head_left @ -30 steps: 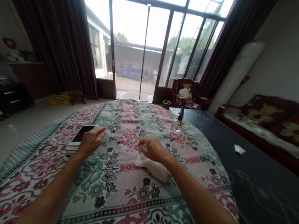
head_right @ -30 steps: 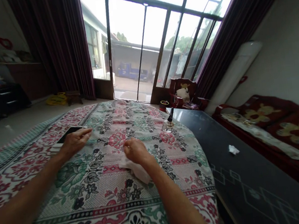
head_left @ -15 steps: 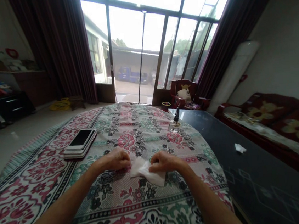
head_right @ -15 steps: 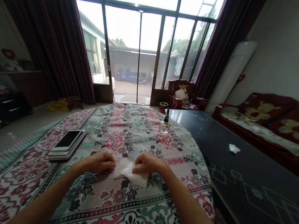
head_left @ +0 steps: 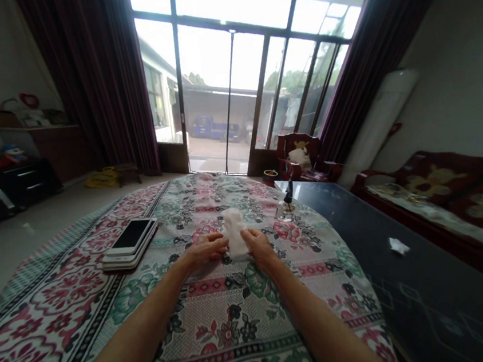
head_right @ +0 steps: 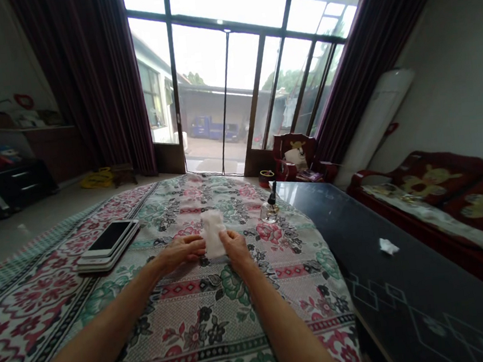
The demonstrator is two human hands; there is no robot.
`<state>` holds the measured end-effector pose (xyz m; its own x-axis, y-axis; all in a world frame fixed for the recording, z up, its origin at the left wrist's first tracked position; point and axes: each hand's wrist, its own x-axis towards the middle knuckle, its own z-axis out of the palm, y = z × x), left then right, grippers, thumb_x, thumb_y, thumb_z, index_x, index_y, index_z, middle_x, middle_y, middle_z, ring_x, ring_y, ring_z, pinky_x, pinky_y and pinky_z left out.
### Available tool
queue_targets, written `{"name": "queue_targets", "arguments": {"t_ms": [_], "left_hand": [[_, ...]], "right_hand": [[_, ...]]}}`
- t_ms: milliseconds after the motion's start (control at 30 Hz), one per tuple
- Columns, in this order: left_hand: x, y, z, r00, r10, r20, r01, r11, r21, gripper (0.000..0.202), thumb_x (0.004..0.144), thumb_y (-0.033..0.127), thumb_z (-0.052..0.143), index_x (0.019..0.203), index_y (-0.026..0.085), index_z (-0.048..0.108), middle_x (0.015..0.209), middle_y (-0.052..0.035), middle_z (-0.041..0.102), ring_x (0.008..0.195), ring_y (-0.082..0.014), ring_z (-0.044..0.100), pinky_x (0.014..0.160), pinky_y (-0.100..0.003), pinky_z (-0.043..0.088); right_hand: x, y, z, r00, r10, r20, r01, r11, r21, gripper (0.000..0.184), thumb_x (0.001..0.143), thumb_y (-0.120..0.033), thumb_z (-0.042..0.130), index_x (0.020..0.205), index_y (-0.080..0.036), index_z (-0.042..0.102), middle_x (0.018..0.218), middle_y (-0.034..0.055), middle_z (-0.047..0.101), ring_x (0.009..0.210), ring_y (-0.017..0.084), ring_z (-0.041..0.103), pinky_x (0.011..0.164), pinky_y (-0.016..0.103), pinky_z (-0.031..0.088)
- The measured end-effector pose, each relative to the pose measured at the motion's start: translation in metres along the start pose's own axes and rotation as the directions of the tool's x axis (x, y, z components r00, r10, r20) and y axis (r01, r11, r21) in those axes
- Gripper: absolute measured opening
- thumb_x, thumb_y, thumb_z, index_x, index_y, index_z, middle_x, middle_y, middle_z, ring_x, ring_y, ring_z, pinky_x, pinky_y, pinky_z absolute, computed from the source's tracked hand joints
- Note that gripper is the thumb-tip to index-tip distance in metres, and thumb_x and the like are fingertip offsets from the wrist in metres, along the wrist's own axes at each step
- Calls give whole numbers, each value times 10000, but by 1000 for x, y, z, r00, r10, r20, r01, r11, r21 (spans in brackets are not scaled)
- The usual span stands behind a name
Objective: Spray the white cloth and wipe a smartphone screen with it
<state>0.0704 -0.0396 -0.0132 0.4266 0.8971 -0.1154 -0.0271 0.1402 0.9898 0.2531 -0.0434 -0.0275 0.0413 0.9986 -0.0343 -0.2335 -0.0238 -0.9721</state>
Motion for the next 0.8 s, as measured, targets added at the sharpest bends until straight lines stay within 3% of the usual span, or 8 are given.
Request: {"name": "queue_targets", "arguments": {"t_ms": [167,300,467,567,667,733,800], "left_hand": [[18,-6,15,995,-30,-100,8,977,-212,401,716,496,754,835,120,677,774,-92,701,609,-149,626,546,-229,457],[25,-9,16,978,-63,-200,-6,945,-327,316,734,415,758,785,117,668,682,-52,673,533,-119,586,500,-212,456],[21,-15,12,988,-8,-155,-48,933,-357,311,672,387,800,750,113,676,659,-46,668,537,-121,581,506,-215,467],[17,-17,12,995,12,-101,-42,951,-305,378,632,458,811,713,117,668,639,-52,661,526,-131,575,494,-226,441],[15,-15,12,992,18,-121,-41,981,-191,417,628,521,783,678,127,655,598,-39,632,498,-129,549,476,-231,400],[14,-10,11,967,75,-242,-95,993,-71,393,635,508,762,705,133,670,570,-11,601,477,-116,512,460,-224,365],[12,-3,9,899,179,-401,-171,984,57,344,647,462,738,766,143,689,567,17,579,478,-107,484,454,-217,342]], "right_hand": [[2,14,2,999,-40,-8,39,998,-48,432,642,-522,685,852,-148,643,677,3,644,581,136,539,536,249,427],[0,12,-1,999,-23,44,25,999,-45,407,684,-485,679,917,-152,653,731,10,672,596,133,550,550,245,428],[-4,2,-5,981,21,191,-28,999,31,423,749,-542,641,930,-160,668,780,31,694,622,147,586,578,258,443],[-6,0,-6,959,41,281,-61,996,65,440,764,-551,642,980,-168,669,821,43,706,670,168,623,625,285,476],[-8,1,-5,959,52,278,-72,996,62,425,696,-465,742,988,-162,676,825,48,712,690,172,638,673,299,494],[-10,2,-5,967,54,249,-73,995,66,424,652,-414,782,973,-157,681,818,50,714,689,174,642,685,304,498],[-10,3,-4,974,51,219,-72,993,90,415,635,-393,787,961,-158,684,809,44,716,680,175,644,681,306,500]]}}
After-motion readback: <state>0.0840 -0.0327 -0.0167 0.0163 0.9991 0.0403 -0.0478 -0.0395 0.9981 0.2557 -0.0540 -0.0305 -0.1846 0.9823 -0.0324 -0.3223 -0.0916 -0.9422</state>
